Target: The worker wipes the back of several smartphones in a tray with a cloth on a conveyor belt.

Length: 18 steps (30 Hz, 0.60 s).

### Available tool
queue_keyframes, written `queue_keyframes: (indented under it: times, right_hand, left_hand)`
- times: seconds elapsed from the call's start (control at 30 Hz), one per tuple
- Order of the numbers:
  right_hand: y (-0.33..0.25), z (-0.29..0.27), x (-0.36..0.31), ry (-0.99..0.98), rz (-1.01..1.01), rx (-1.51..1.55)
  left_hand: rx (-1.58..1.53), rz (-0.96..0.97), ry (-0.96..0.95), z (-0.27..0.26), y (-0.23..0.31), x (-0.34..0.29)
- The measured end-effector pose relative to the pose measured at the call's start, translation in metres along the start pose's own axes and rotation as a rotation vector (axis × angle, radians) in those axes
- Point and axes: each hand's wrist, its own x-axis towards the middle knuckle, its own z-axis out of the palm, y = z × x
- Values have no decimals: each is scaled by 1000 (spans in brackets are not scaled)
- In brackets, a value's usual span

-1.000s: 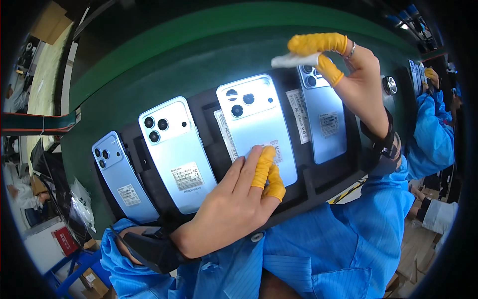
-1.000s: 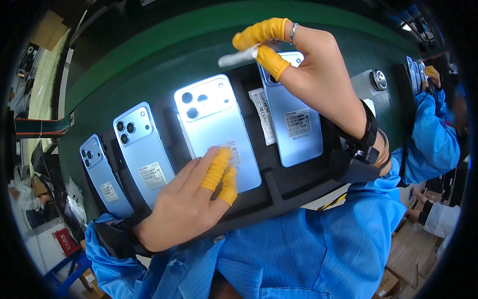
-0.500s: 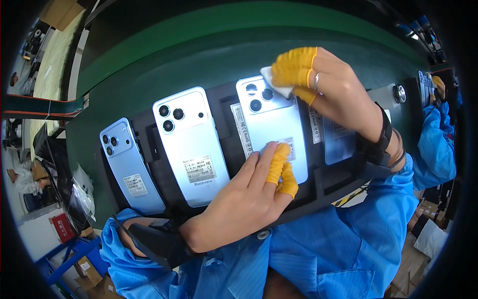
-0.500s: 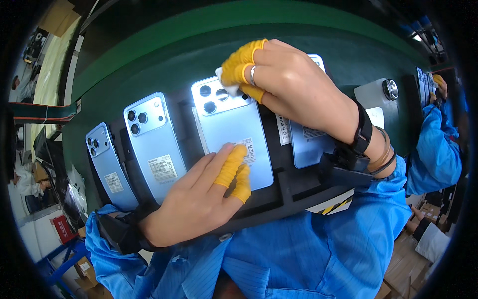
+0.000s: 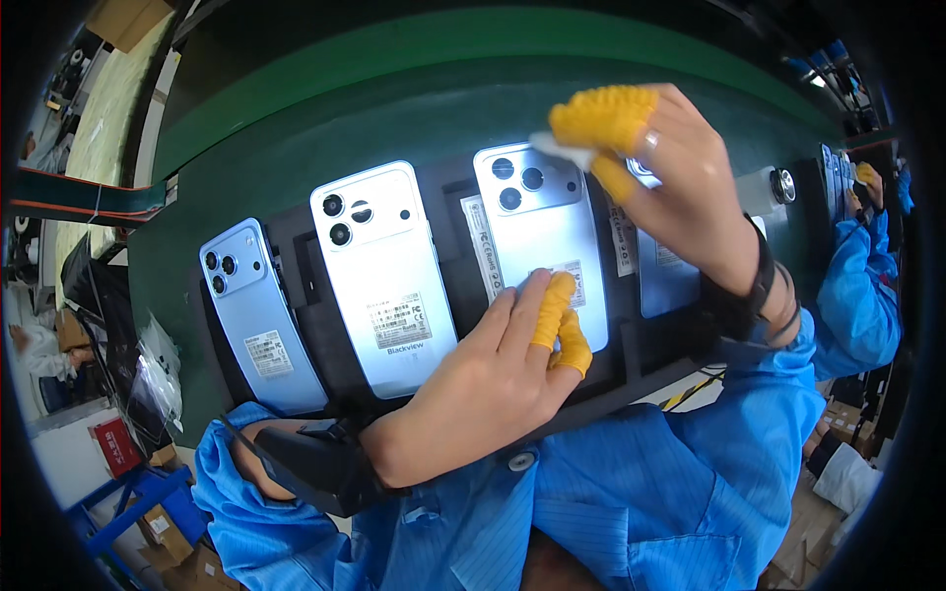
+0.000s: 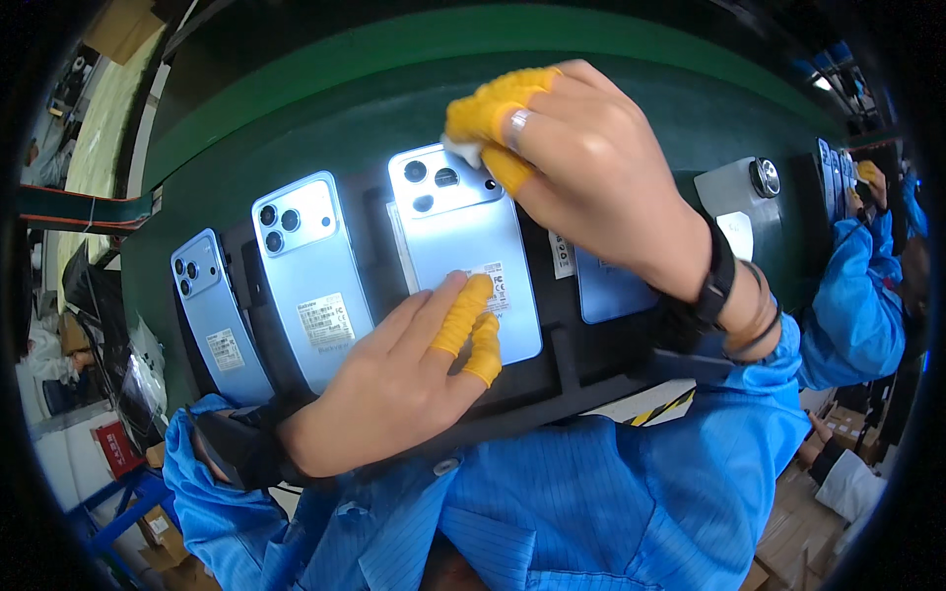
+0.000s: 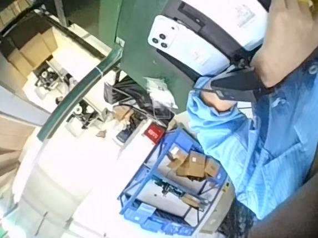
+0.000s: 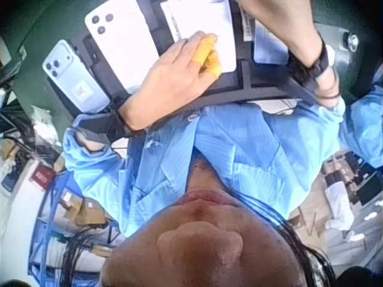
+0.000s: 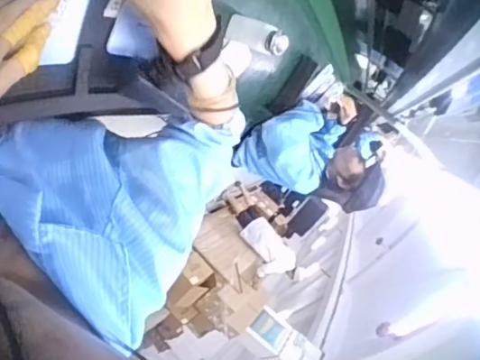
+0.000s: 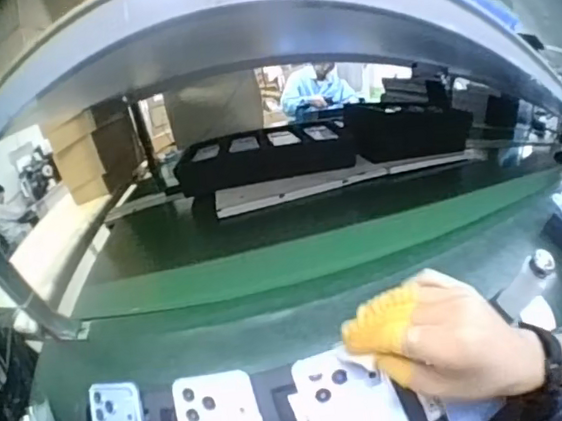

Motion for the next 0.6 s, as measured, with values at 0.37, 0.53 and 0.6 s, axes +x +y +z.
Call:
queue_keyframes:
  times: [0.37,0.53,0.6]
  right_hand:
    - [-35,11,-5,-141,-272,-113]
    - [-17,-9,-18,-191,-100,-46]
    - [-4,-14,-20,-118,44,-124]
  left_hand:
    - [-17,-1,-2,1,1,-1]
    - [-15,-19,3,-1,0,0]
    - [-10,-1,-23,-1,-1,0]
